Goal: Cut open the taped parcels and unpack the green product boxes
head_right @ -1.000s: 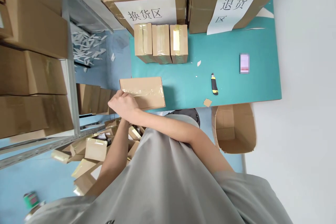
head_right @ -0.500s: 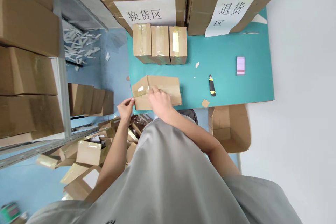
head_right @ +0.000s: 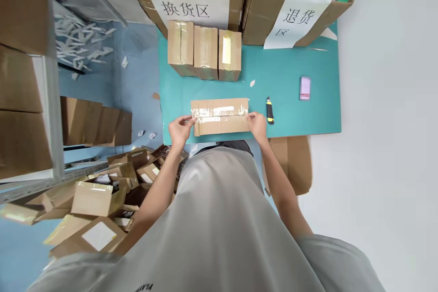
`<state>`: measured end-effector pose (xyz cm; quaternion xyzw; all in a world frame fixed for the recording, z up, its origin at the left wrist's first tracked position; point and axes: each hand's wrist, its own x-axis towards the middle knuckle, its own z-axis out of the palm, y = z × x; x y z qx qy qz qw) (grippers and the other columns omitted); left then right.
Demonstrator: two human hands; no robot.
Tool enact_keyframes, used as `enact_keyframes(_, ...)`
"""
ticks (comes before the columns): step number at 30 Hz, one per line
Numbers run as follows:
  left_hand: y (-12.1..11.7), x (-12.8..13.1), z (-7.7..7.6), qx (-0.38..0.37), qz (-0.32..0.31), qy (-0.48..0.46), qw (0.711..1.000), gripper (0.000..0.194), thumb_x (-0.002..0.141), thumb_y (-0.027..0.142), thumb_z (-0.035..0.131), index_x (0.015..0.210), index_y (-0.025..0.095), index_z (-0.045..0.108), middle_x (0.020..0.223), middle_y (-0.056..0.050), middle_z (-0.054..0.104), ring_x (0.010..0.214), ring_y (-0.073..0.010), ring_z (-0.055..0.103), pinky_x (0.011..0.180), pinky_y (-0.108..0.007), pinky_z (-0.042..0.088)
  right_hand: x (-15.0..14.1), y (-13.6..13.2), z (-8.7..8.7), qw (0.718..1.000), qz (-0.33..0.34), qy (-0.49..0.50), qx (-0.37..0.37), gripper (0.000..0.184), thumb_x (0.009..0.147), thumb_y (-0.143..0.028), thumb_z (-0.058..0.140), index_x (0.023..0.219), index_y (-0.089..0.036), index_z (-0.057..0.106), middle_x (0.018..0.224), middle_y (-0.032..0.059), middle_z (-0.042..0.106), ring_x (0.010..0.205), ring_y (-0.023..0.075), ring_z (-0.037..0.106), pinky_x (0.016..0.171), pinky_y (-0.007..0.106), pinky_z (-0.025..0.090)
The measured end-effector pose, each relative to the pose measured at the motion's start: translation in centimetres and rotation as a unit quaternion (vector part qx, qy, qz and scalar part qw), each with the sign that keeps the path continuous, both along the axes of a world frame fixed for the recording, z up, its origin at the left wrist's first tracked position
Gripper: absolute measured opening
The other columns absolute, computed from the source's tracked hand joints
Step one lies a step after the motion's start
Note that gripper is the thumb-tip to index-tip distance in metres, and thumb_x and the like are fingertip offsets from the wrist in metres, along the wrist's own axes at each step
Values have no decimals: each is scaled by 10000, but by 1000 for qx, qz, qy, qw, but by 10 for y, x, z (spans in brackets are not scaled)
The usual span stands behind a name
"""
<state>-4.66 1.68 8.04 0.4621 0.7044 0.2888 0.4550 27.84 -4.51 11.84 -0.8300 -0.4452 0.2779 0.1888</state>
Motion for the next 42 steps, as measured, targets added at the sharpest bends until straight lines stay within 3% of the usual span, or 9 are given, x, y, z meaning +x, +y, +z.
enact_keyframes(5,-7,18,21,14,0,82,997,262,925,350,801,1073,151,886,1057,-95,879,897,-268,799,937,-378,608,16,-4,-20,999,9,10,36,225,975,-349,709,964,-198,875,999,131,890,931,303,831,905,390,638)
enact_keyframes(10,-11,47,57,67,-40,116,990,232,966,341,777,1066,171,898,1117,-73,871,896,-255,805,924,-364,607,49,-12,-31,999,-2,36,37,254,960,-390,706,954,-198,873,1020,130,894,939,302,837,925,399,654)
enact_keyframes(18,-31,150,119,172,-210,184,945,245,1083,359,682,1148,218,871,1124,-89,839,961,-241,800,841,-322,574,130,-32,-68,989,-76,123,3,250,884,-408,726,890,-186,840,972,142,883,987,331,852,980,459,668)
enact_keyframes(24,-49,244,130,175,-336,236,895,247,1134,266,585,1047,201,807,1065,-120,778,840,-212,773,678,-314,504,158,-44,-104,967,-141,211,-18,316,842,-498,759,760,-193,754,809,113,836,896,321,843,940,500,700)
enact_keyframes(28,-54,274,129,169,-373,229,883,234,1124,217,576,1013,186,779,1048,-145,752,851,-234,772,690,-335,518,155,-52,-116,958,-145,247,-19,407,835,-598,780,723,-211,716,748,69,805,888,314,838,910,485,713)
enact_keyframes(31,-53,271,129,175,-366,229,885,224,1115,231,593,1005,196,785,1041,-129,757,851,-227,770,701,-324,523,151,-57,-117,950,-156,268,-15,440,829,-638,780,729,-215,712,741,58,797,917,323,841,930,508,712)
enact_keyframes(34,-48,247,132,176,-330,233,898,188,1106,284,632,1090,220,808,1094,-106,778,892,-225,776,728,-310,533,148,-58,-110,942,-160,294,-10,419,829,-619,790,809,-202,759,844,87,841,988,316,852,968,513,708)
enact_keyframes(39,-30,175,127,161,-227,208,937,284,1071,330,680,1314,227,786,1239,-109,779,1041,-256,777,908,-331,585,132,-42,-85,913,-127,387,-1,379,790,-491,862,1019,-190,846,1101,136,894,1083,305,857,1034,509,690)
enact_keyframes(42,-15,130,116,134,-162,215,954,321,1082,301,604,1296,170,805,1257,-137,770,1021,-273,776,977,-379,600,108,-25,-68,928,-79,364,26,332,806,-427,828,1028,-182,857,1144,146,892,1097,332,856,1050,514,685)
